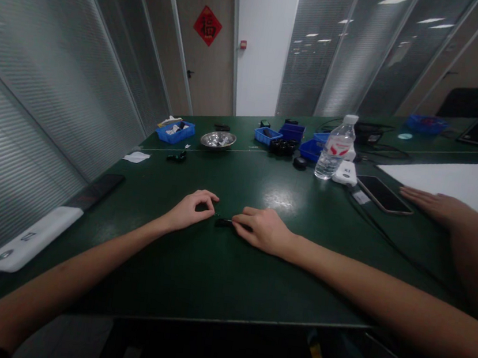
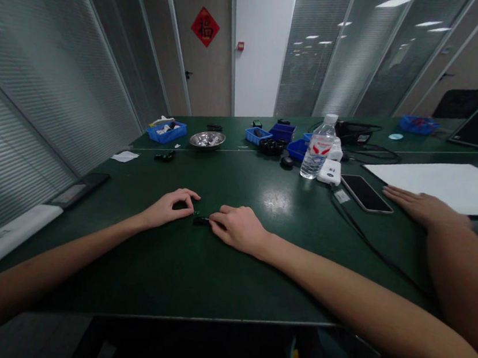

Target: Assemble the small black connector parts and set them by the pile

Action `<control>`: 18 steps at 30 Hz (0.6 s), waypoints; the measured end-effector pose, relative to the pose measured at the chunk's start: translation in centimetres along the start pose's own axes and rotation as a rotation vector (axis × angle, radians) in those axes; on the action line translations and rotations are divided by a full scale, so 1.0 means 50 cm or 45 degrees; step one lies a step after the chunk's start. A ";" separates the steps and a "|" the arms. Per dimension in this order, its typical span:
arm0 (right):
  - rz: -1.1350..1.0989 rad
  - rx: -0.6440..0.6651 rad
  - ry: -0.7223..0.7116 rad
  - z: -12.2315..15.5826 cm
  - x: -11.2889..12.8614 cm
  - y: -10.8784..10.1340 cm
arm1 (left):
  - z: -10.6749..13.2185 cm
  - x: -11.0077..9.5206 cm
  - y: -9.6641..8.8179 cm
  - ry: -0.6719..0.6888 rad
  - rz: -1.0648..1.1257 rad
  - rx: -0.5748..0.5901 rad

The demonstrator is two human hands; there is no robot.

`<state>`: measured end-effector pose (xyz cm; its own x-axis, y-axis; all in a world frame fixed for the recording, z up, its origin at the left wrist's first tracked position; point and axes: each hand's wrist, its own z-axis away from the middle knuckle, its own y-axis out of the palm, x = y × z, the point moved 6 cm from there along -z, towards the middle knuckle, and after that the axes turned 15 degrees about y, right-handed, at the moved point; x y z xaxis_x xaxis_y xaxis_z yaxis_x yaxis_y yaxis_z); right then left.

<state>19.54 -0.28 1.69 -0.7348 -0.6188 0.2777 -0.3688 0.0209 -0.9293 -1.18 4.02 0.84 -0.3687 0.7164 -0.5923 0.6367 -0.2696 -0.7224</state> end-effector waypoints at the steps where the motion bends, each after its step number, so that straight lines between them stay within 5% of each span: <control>1: 0.004 0.001 0.000 0.000 0.000 0.001 | 0.000 0.000 0.002 -0.003 -0.019 0.010; 18: -0.017 -0.044 0.047 0.000 -0.005 -0.001 | -0.001 -0.039 0.011 0.088 -0.204 0.083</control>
<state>19.74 -0.14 1.67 -0.7502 -0.5896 0.2994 -0.3977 0.0406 -0.9166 -0.09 2.49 1.63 -0.4127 0.7956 -0.4435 0.5277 -0.1880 -0.8284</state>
